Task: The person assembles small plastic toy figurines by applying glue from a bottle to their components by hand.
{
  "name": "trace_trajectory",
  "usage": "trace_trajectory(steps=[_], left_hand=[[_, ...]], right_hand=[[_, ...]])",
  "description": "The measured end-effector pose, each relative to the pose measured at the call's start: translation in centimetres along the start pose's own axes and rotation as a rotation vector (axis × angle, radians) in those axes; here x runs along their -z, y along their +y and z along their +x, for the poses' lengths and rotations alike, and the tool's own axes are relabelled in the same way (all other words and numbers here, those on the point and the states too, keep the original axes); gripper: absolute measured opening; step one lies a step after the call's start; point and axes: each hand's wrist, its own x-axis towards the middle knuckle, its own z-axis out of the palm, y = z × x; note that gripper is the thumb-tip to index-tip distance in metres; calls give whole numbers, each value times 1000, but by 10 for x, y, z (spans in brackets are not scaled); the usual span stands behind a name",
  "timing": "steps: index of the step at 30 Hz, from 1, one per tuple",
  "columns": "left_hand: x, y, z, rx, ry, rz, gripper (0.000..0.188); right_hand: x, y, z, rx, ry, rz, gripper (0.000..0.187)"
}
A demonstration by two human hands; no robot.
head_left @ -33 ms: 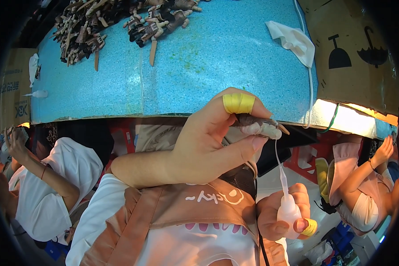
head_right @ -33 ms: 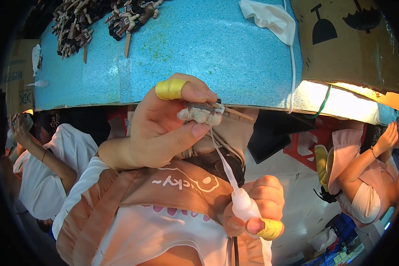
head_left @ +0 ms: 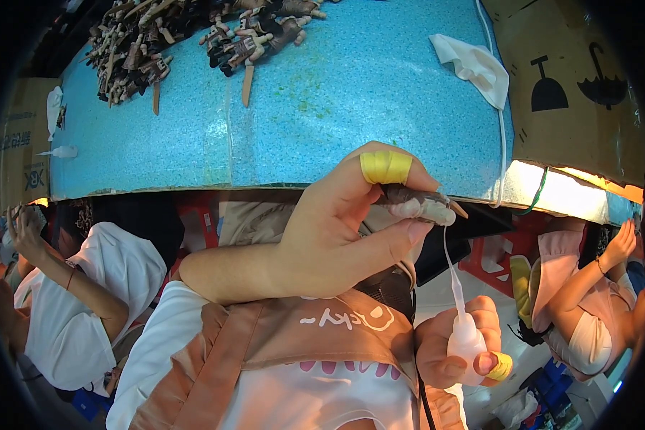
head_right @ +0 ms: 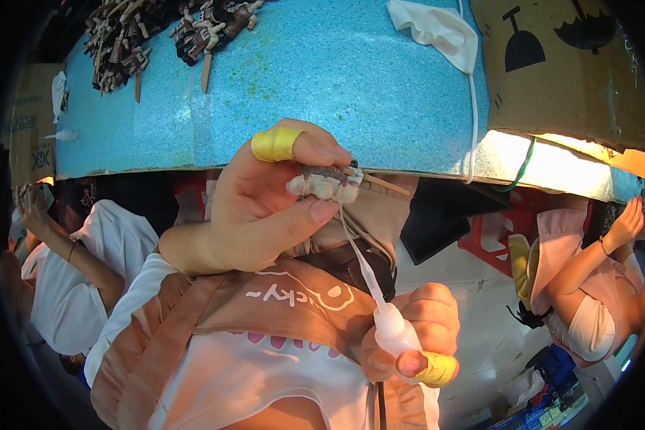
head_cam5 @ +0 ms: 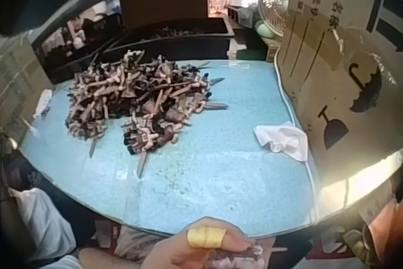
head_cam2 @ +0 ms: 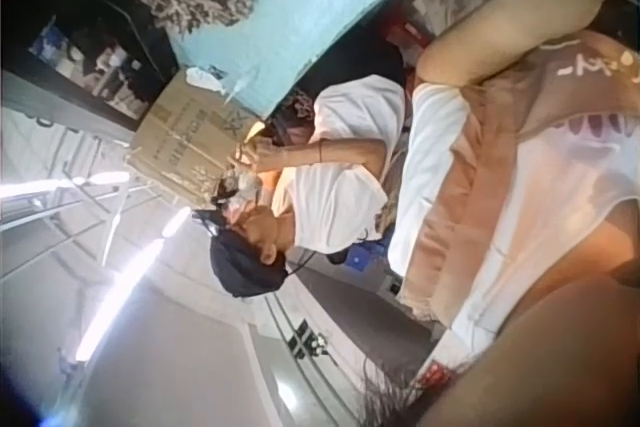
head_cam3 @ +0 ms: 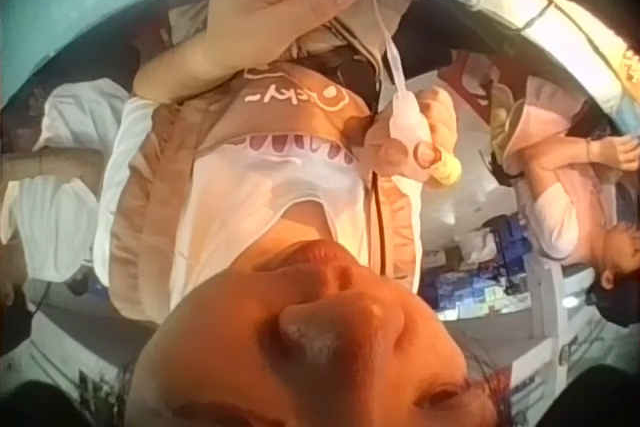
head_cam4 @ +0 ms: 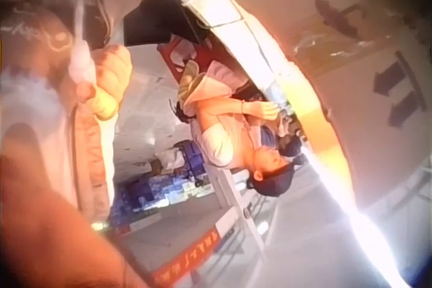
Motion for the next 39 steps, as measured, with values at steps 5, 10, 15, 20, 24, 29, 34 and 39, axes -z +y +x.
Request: trace_trajectory(steps=[5, 10, 15, 20, 24, 29, 34, 39], left_hand=[[-2, 1, 0, 52, 22, -48, 36], [-1, 2, 0, 76, 22, -69, 37], [0, 0, 1, 50, -2, -22, 37], [3, -4, -1, 19, -11, 43, 38], [3, -4, -1, 19, -27, 84, 38], [0, -3, -1, 31, -8, 28, 39], [-1, -2, -1, 84, 31, -9, 39], [0, 1, 2, 87, 18, -49, 37]], right_hand=[[-4, 0, -2, 7, 61, 35, 20], [-8, -1, 0, -2, 92, 11, 19], [-7, -1, -2, -43, 92, -17, 18], [-9, -1, 3, 9, 44, 28, 18], [-10, -1, 3, -11, 20, 14, 17], [-2, -2, -4, -28, 43, 35, 20], [0, -1, -7, -63, 8, 42, 27], [0, 6, -13, -20, 180, 77, 35]])
